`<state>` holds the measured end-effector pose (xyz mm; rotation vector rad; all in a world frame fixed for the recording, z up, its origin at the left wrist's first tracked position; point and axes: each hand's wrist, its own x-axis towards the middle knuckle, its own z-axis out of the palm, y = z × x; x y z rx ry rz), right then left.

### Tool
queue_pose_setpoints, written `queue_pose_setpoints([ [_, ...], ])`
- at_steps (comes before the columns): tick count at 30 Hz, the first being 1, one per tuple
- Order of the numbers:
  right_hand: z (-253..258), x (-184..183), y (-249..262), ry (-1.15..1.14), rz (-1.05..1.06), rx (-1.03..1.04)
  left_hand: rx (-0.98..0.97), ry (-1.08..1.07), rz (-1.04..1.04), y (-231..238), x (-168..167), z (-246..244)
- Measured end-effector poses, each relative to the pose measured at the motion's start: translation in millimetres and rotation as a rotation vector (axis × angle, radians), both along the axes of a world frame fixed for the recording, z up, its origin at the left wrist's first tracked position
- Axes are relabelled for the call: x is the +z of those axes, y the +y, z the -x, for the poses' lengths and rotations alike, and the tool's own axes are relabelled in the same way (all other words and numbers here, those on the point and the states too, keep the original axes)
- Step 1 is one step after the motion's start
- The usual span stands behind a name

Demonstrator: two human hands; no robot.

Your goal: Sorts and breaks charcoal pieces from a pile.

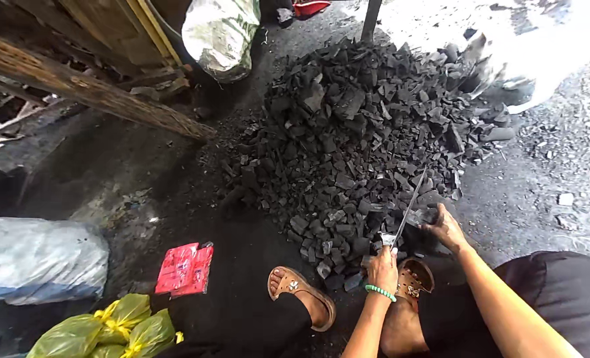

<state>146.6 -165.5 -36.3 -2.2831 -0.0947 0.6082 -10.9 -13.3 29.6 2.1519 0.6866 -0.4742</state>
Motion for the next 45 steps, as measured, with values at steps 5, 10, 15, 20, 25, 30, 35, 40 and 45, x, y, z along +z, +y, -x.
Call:
queue_pose_setpoints([
  [5,-1,-12,2,0.223,-0.126,-0.194,0.054,0.005,0.037,-2,12,-8],
  [10,1,-1,12,0.204,-0.207,-0.282,0.063,-0.102,0.005,3,25,-17],
  [15,-4,10,8,0.070,-0.060,-0.176,0.082,-0.325,-0.058,3,53,-21],
  [20,3,7,2,0.047,-0.093,-0.196,0.197,-1.092,0.043,-5,81,-41],
  [25,0,9,1,0.062,-0.047,-0.214,-0.050,-0.501,-0.038,-7,-5,-19],
  [30,-1,2,-2,0.119,-0.074,-0.209,-0.259,0.320,0.001,-4,-27,-15],
  [35,0,-14,-1,0.129,-0.112,-0.189,-0.045,0.025,-0.039,15,5,-17],
  [40,7,-9,10,0.037,-0.004,-0.150,0.231,-0.659,-0.019,24,27,-20],
  [45,-7,7,73,0.080,-0.073,-0.018,0.537,-0.728,-0.016,56,41,0],
])
